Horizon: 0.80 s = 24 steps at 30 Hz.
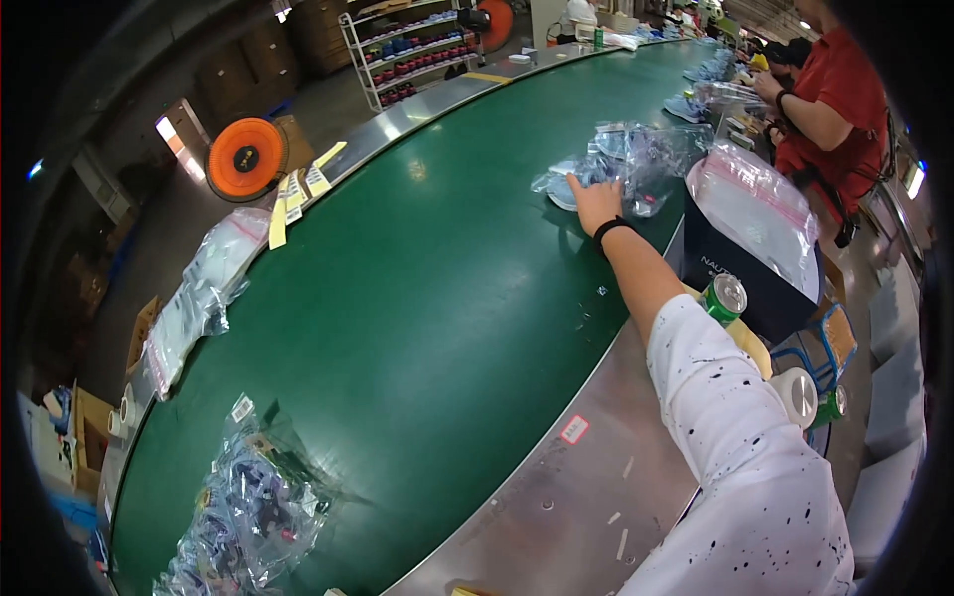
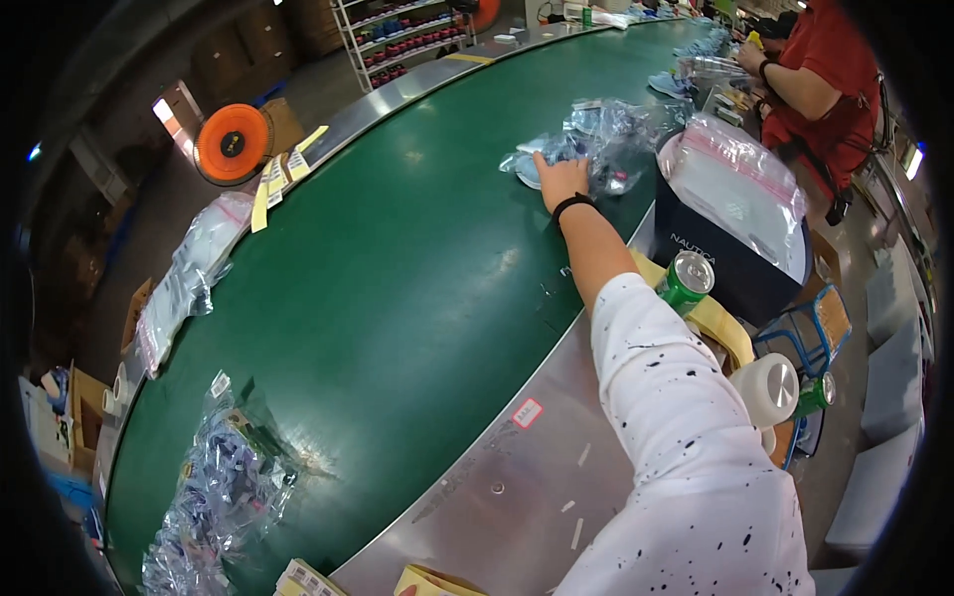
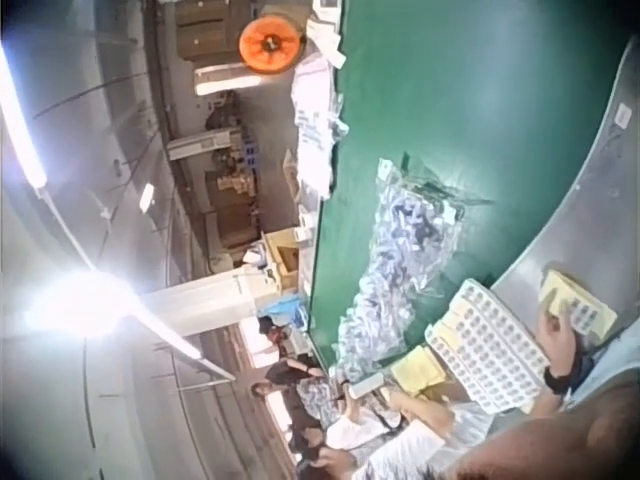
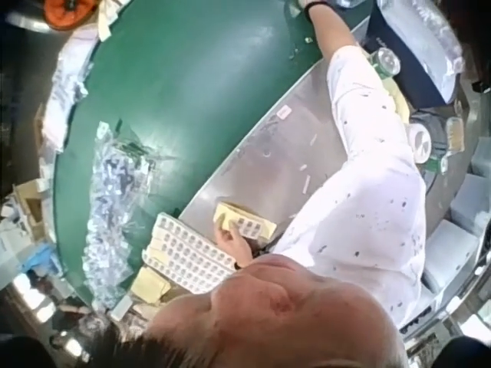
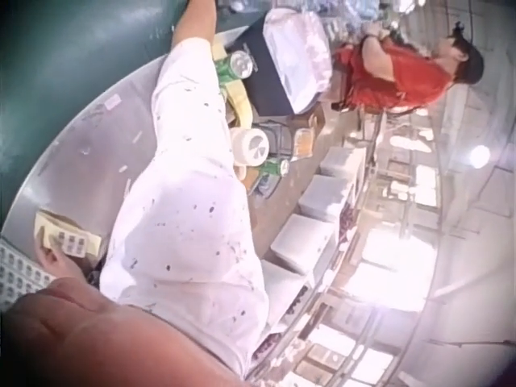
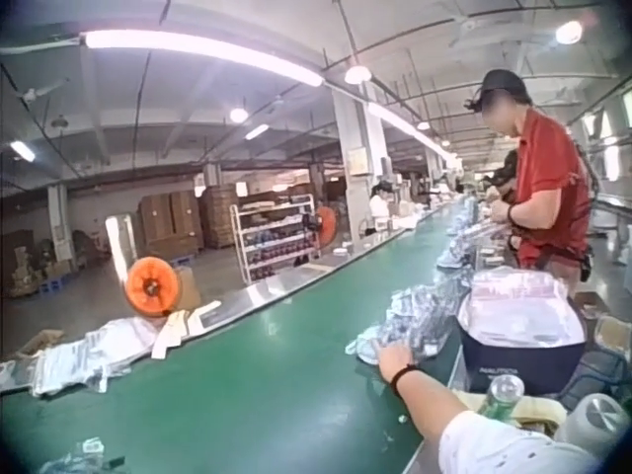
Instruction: Apply barcode or identification labels to plastic bags containing shoes on a conveyor belt.
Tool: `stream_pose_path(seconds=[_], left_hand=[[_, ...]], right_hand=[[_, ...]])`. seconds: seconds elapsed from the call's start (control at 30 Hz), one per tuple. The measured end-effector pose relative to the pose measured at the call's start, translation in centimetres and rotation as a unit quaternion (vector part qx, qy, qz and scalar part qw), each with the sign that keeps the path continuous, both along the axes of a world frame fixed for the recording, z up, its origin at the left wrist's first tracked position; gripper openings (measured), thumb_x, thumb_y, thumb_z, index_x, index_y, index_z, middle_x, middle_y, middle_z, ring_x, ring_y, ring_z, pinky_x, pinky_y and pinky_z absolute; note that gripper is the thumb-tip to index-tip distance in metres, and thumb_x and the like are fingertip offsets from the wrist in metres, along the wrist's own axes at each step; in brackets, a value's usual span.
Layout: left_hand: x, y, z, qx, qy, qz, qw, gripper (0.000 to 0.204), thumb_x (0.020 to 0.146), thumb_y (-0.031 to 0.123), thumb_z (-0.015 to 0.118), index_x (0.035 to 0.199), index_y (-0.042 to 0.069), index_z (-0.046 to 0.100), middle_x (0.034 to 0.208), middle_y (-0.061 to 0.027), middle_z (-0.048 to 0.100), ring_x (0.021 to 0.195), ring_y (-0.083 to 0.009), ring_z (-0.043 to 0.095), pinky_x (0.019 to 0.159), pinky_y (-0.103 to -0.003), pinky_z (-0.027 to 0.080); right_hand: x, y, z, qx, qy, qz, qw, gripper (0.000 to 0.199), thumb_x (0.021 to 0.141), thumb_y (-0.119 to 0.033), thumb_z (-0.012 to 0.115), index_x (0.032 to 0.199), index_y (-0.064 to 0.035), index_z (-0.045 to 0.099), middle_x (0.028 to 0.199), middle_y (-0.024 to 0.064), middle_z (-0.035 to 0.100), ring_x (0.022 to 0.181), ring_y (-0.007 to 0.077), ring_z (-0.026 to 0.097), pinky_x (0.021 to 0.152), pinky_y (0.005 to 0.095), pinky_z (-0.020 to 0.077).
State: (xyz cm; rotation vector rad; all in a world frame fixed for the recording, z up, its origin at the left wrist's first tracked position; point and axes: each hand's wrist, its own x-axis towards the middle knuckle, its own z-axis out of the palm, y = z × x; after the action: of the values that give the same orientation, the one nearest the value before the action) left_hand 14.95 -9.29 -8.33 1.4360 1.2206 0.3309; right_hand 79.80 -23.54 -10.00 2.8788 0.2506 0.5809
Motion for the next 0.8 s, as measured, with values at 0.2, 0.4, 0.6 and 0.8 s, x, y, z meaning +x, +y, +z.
stream_pose_path(seconds=[0.2,0.4,0.6,0.8], left_hand=[[-0.2,0.0,0.1,0.017,0.014,-0.020,1.000,0.031,0.093,0.009,0.058,0.122,-0.001,0.053,0.107,-0.0134,0.060,0.092,-0.0204,0.060,0.080,-0.029,0.048],[-0.4,-0.1,-0.2,0.014,-0.090,-0.025,0.996,0.032,0.092,0.010,0.060,0.121,-0.002,0.054,0.109,-0.0124,0.060,0.091,-0.0190,0.060,0.080,-0.029,0.048],[-0.4,-0.3,-0.5,0.013,-0.122,-0.015,0.992,0.029,0.092,0.011,0.060,0.119,0.000,0.057,0.105,-0.0090,0.062,0.084,-0.0172,0.062,0.069,-0.027,0.049],[-0.6,-0.1,-1.0,-0.022,-0.150,-0.007,0.988,0.028,0.092,0.011,0.060,0.118,0.000,0.057,0.101,-0.0078,0.062,0.084,-0.0141,0.060,0.070,-0.025,0.048]], right_hand=[[-6.0,10.0,3.0,0.195,0.171,0.165,0.952,0.033,0.084,-0.011,0.051,0.114,0.0022,0.051,0.098,0.0260,0.065,0.090,0.0391,0.066,0.075,0.0496,0.0528],[-20.6,17.9,14.1,0.326,0.551,0.444,0.627,0.071,0.080,-0.018,0.069,0.139,-0.0011,0.033,0.088,0.0182,0.067,0.074,0.0259,0.067,0.063,0.0347,0.0558],[-15.9,18.2,11.9,0.540,0.408,0.379,0.631,0.057,0.080,-0.014,0.067,0.130,-0.0006,0.043,0.075,0.0103,0.062,0.061,0.0168,0.060,0.048,0.0320,0.0492],[-14.6,18.6,-0.5,0.553,0.375,0.196,0.718,0.072,0.078,-0.019,0.069,0.139,-0.0056,0.033,0.083,0.0124,0.061,0.067,0.0186,0.060,0.048,0.0346,0.0482]])
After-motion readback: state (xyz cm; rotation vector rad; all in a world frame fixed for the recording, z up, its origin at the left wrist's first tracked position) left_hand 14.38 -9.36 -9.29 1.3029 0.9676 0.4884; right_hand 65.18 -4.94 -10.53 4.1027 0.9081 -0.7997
